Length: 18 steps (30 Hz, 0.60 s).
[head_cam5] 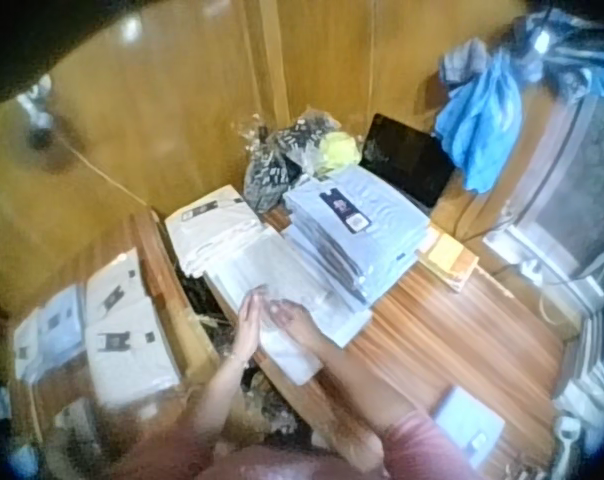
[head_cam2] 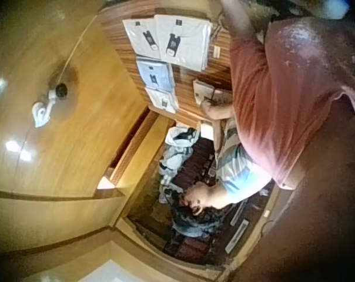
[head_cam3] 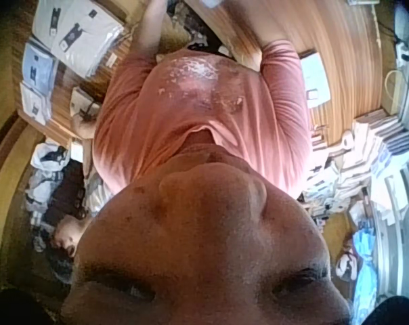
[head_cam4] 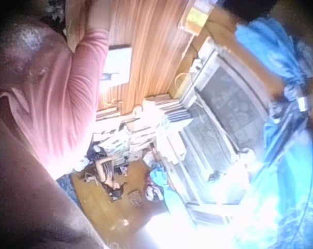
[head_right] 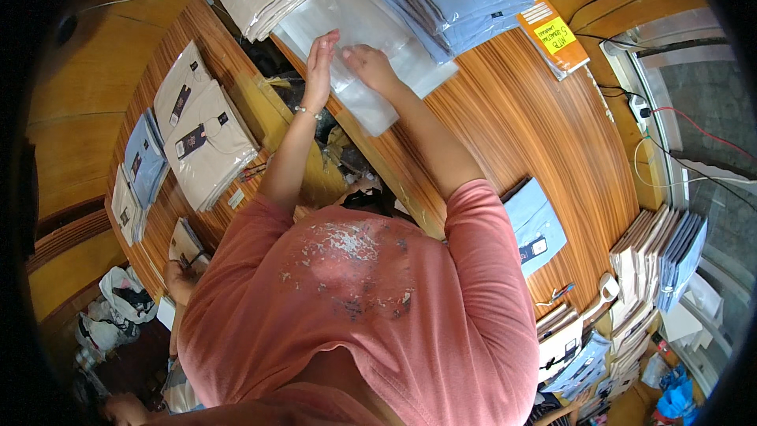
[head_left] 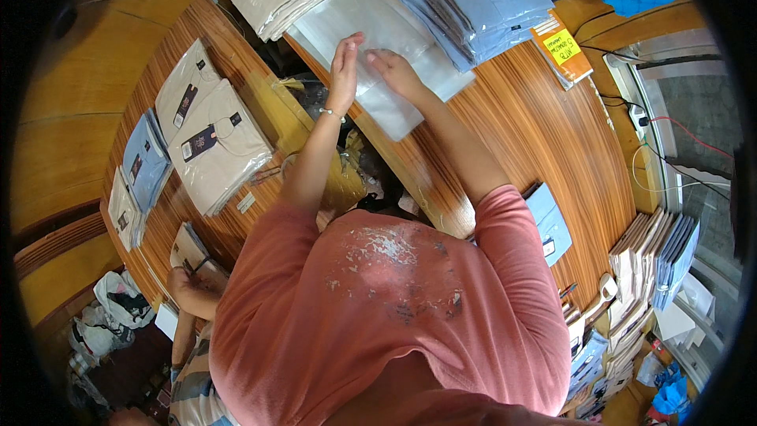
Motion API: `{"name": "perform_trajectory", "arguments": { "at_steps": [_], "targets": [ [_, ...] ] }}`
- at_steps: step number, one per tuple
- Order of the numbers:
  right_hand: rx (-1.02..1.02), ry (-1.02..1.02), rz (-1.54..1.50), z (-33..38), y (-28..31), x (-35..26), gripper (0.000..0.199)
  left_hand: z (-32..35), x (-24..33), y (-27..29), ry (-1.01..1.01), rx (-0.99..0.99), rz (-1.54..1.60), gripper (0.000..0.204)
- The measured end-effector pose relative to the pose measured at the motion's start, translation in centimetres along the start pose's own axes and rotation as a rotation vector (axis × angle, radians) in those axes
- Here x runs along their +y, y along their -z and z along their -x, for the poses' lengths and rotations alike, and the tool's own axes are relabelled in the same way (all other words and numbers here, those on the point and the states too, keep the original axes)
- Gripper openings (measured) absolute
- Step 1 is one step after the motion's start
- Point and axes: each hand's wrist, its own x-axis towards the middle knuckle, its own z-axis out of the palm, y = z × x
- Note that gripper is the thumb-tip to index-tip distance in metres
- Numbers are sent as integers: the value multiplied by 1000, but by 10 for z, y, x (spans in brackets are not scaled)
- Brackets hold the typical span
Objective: The person lays a blue collared shirt flat on a table, places a cardboard insert on the back, and folds the shirt around the board. The person then attaches a tag, slides the folded shirt into a clear plastic bag, and seals the bag.
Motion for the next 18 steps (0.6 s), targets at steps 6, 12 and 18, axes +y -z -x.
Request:
{"name": "perform_trajectory", "arguments": {
  "at_steps": [6, 12, 18],
  "targets": [
    [325, 166, -55, -8, 4, -12, 41, 3, -47, -9, -290, 30, -601, 64],
    [396, 346, -187, 30, 50, -94, 41, 9, -53, -16, -207, -193, -1256, 70],
    [408, 227, -521, 53, 97, -97, 49, -1, -36, -29, -89, -207, -1250, 56]
  ]
}}
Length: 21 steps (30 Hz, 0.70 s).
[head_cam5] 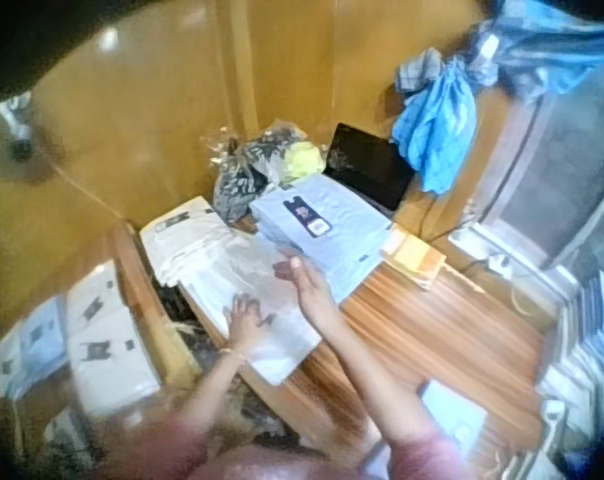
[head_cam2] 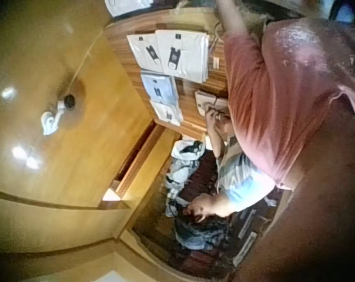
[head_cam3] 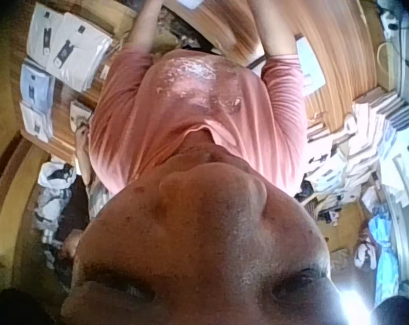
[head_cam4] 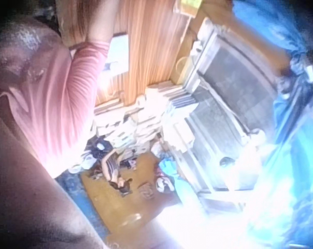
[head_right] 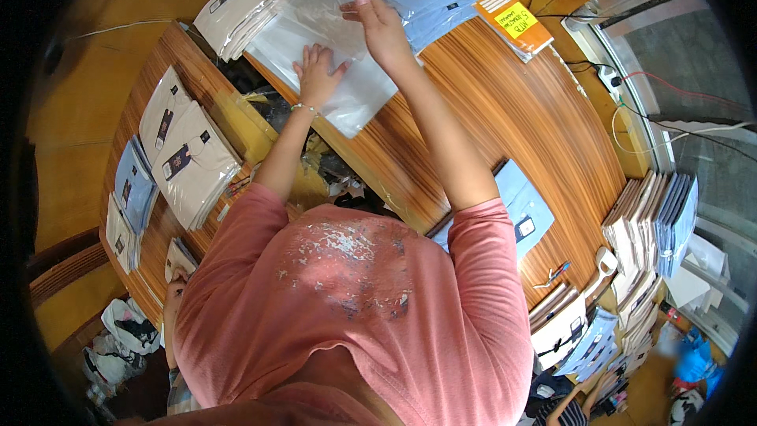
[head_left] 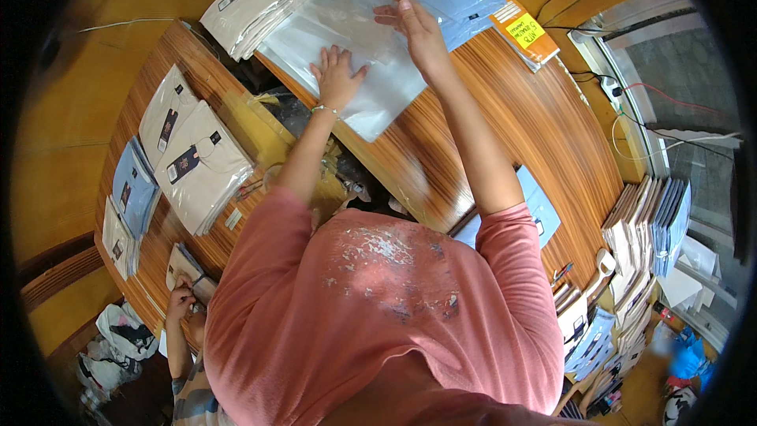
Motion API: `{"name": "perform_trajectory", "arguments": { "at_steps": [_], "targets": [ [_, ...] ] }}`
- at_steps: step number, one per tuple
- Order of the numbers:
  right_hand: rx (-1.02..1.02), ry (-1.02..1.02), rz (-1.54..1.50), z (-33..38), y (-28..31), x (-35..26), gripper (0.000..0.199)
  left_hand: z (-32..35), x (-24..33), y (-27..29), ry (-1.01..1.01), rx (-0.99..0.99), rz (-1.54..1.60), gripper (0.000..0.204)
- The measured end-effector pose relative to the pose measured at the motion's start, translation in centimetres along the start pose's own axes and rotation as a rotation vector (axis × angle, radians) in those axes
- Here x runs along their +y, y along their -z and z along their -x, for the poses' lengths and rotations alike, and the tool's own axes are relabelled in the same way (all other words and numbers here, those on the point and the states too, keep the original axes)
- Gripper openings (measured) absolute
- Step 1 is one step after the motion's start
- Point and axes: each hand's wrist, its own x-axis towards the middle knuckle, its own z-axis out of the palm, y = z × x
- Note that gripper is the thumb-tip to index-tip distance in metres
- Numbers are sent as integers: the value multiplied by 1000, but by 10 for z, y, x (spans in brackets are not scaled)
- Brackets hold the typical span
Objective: The person lays a blue collared shirt flat on a table, places a cardboard insert on the back, and folds the shirt around the board. The person then attaches a tag, slides the folded shirt into a clear plastic bag, and seals the bag.
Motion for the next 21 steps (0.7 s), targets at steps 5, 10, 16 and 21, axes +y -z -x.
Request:
{"name": "perform_trajectory", "arguments": {
  "at_steps": [5, 10, 16, 21],
  "targets": [
    [101, 108, -112, 29, 27, -51, 52, 11, -7, 31, -94, 34, -32, 54],
    [187, -4, -142, 78, 91, -83, 48, 14, 43, 106, -210, 394, 636, 56],
    [144, -186, 200, 157, 150, -115, 40, -14, 158, 106, -533, 59, 1066, 61],
    [-35, -146, 564, 235, 219, -147, 38, 0, 243, 69, -283, -1014, 1366, 45]
  ]
}}
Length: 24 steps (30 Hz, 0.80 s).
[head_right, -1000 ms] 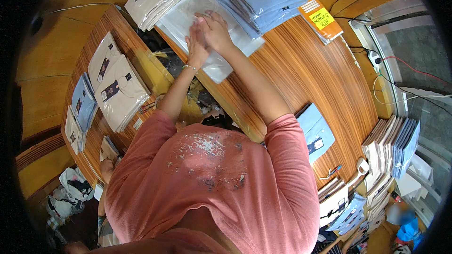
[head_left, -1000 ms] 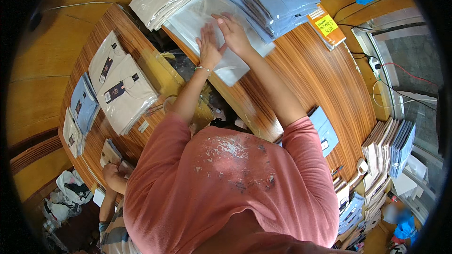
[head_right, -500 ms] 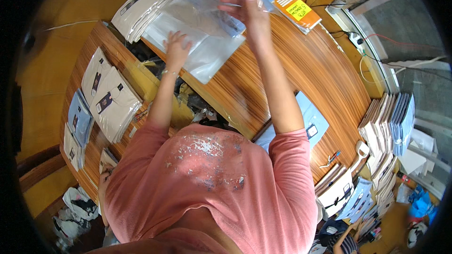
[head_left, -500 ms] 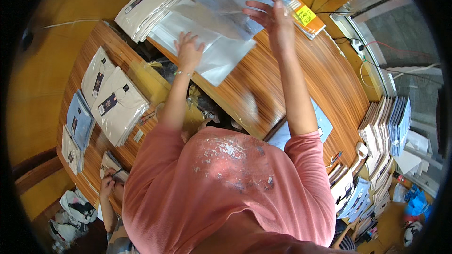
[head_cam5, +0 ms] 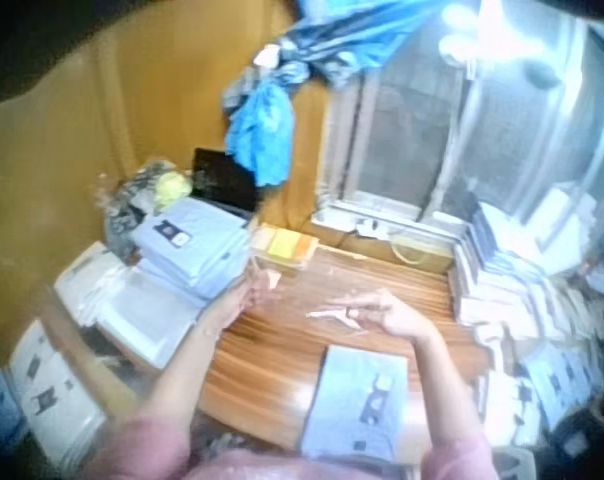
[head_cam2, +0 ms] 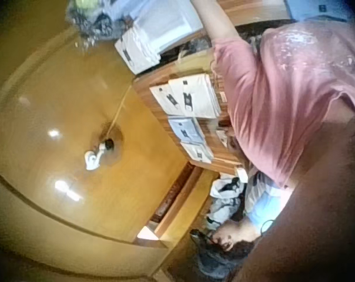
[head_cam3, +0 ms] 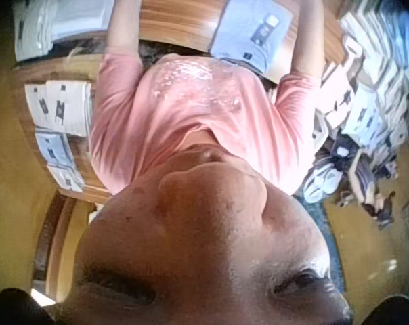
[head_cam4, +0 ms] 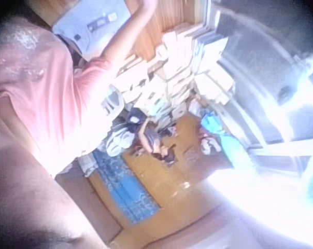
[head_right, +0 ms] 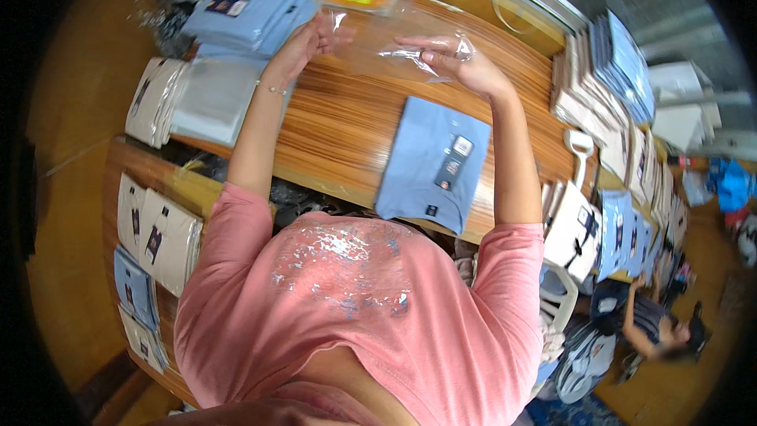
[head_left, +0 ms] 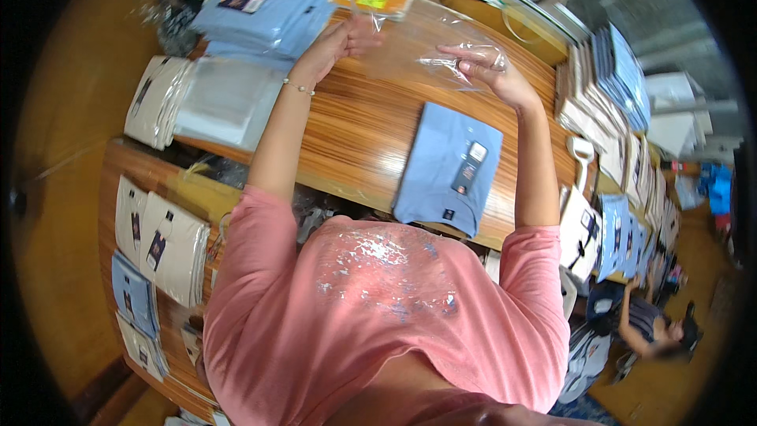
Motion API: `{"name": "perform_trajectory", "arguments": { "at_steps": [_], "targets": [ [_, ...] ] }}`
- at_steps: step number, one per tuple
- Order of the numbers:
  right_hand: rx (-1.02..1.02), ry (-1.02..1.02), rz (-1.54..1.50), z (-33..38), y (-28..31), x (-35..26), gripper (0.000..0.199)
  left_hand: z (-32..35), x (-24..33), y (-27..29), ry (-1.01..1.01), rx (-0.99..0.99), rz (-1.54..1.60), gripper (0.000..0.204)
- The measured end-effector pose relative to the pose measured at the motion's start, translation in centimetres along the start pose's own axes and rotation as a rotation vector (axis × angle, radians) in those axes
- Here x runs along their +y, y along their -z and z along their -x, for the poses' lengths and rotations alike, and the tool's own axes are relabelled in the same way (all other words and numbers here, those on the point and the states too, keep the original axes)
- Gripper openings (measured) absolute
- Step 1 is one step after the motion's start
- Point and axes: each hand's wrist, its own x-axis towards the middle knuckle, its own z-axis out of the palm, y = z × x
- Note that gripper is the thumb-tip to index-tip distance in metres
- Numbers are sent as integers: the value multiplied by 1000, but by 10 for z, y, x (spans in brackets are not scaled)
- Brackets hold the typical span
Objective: The person lays a blue collared shirt flat on a table, places a cardboard insert on the back, and folds the shirt around the board. The person then attaches a tag, slides the folded shirt into a clear plastic bag, and seals the bag.
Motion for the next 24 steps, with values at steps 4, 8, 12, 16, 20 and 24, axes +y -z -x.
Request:
{"name": "perform_trajectory", "arguments": {
  "at_steps": [4, 8, 12, 16, 20, 24],
  "targets": [
    [183, -150, -63, 68, 43, 42, 28, -34, -29, -57, -141, -76, 179, 16],
    [600, -108, 453, 118, 65, 84, 19, -61, -50, -107, -421, 130, -463, 13],
    [869, -336, 617, 153, 49, 114, 22, -64, -65, -138, -174, 135, -512, 16],
    [847, -206, -308, 169, 54, 156, 33, -81, -75, -170, 9, 69, -33, 32],
    [819, -38, -855, 158, 71, 123, 34, -93, -55, -172, -94, 33, 136, 45],
    [870, -231, -549, 160, 55, 119, 27, -76, -66, -162, -88, 43, 66, 34]
  ]
}}
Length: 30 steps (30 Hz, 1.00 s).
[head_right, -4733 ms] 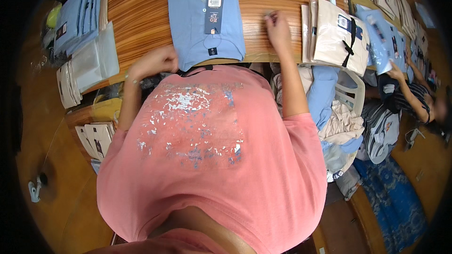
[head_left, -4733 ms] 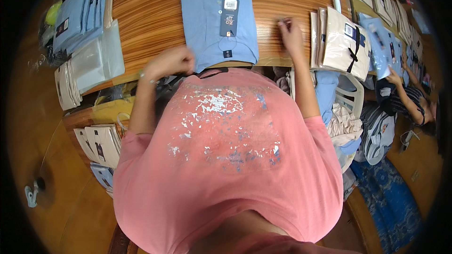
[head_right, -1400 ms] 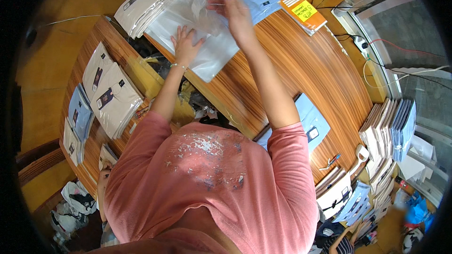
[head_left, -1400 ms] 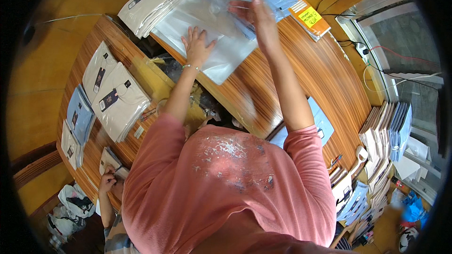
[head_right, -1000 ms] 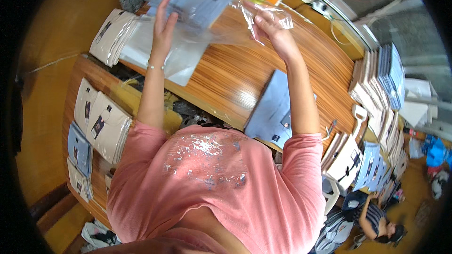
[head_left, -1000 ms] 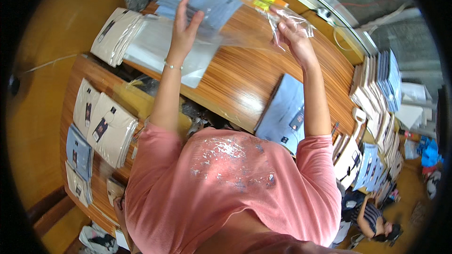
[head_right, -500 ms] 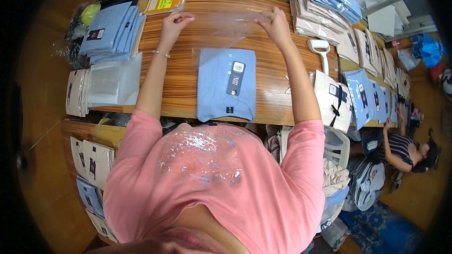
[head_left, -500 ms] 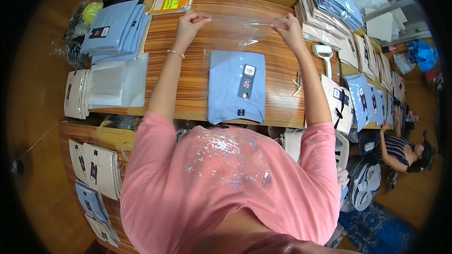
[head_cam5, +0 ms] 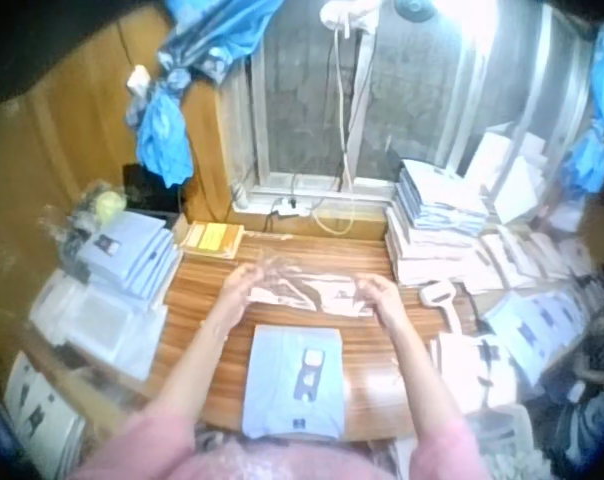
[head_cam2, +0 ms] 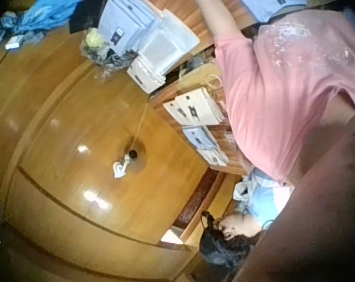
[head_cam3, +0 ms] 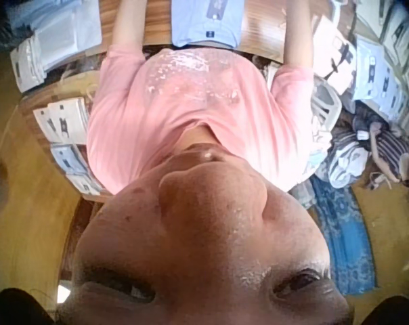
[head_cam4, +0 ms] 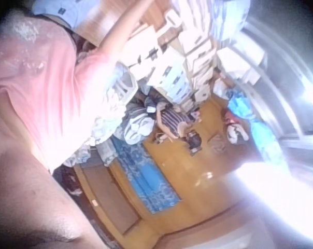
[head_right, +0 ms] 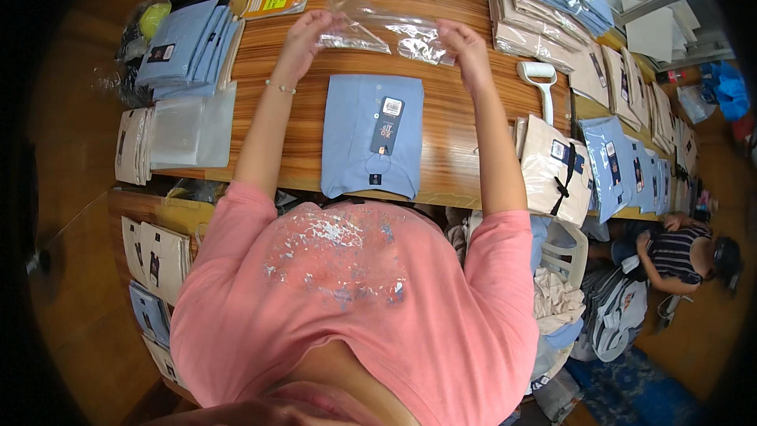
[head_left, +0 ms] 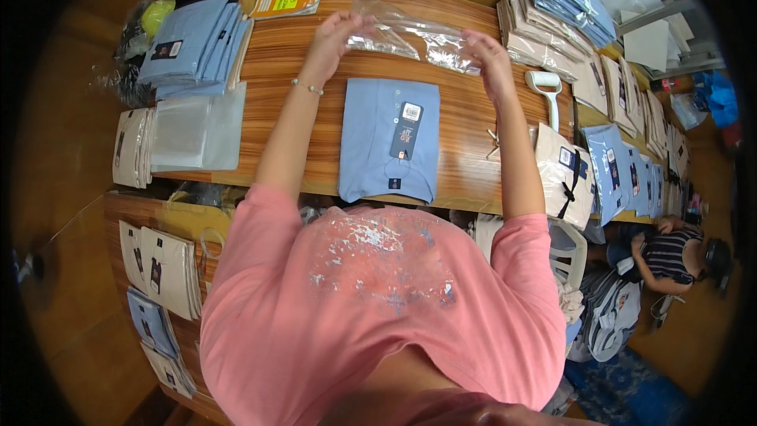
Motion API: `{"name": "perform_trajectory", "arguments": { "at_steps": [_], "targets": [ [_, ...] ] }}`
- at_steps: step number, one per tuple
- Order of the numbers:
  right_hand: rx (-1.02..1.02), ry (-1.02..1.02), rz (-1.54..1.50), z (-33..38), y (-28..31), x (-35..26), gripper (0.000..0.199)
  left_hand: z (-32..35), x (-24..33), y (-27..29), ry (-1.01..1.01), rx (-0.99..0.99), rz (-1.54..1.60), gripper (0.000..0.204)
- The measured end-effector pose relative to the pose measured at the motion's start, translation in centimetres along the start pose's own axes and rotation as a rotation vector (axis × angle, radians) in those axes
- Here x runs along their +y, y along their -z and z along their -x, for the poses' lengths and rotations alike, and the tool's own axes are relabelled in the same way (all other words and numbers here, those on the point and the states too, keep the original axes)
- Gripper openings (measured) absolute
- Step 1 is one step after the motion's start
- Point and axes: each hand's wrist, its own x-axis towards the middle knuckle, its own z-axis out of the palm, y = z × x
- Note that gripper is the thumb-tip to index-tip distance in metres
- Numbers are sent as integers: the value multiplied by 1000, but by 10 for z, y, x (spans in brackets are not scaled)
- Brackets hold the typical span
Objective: The person lays a blue collared shirt flat on a table, places a cardboard insert on the back, and folds the shirt around the board. The person then attaches a tag, slides the folded shirt into a clear plastic bag, and seals the bag.
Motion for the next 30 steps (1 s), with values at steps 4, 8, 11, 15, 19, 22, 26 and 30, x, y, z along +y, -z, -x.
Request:
{"name": "perform_trajectory", "arguments": {
  "at_steps": [4, 8, 11, 15, 19, 22, 26, 30],
  "targets": [
    [-66, -171, 127, 10, -5, 72, 46, 35, -67, 29, 98, 111, -56, 54],
    [143, -392, 59, 25, -9, 110, 51, 50, -106, 42, 302, 156, 212, 50],
    [83, -517, -156, 17, 5, 122, 29, 53, -108, 49, 342, 117, 261, 37],
    [-19, -564, -205, 18, 0, 108, 13, 54, -96, 54, 371, 172, 282, 30],
    [-44, -505, -65, 10, -5, 97, 14, 47, -98, 63, 359, 95, 83, 30],
    [-50, -480, -23, 6, -3, 101, 14, 42, -89, 58, 429, 113, 46, 29],
    [129, 80, 605, 8, -9, 103, 21, 36, -86, 45, 272, 148, -17, 25],
    [80, 51, 344, 12, -65, 63, 27, 31, -54, -8, 86, -77, -136, 37]
  ]
}}
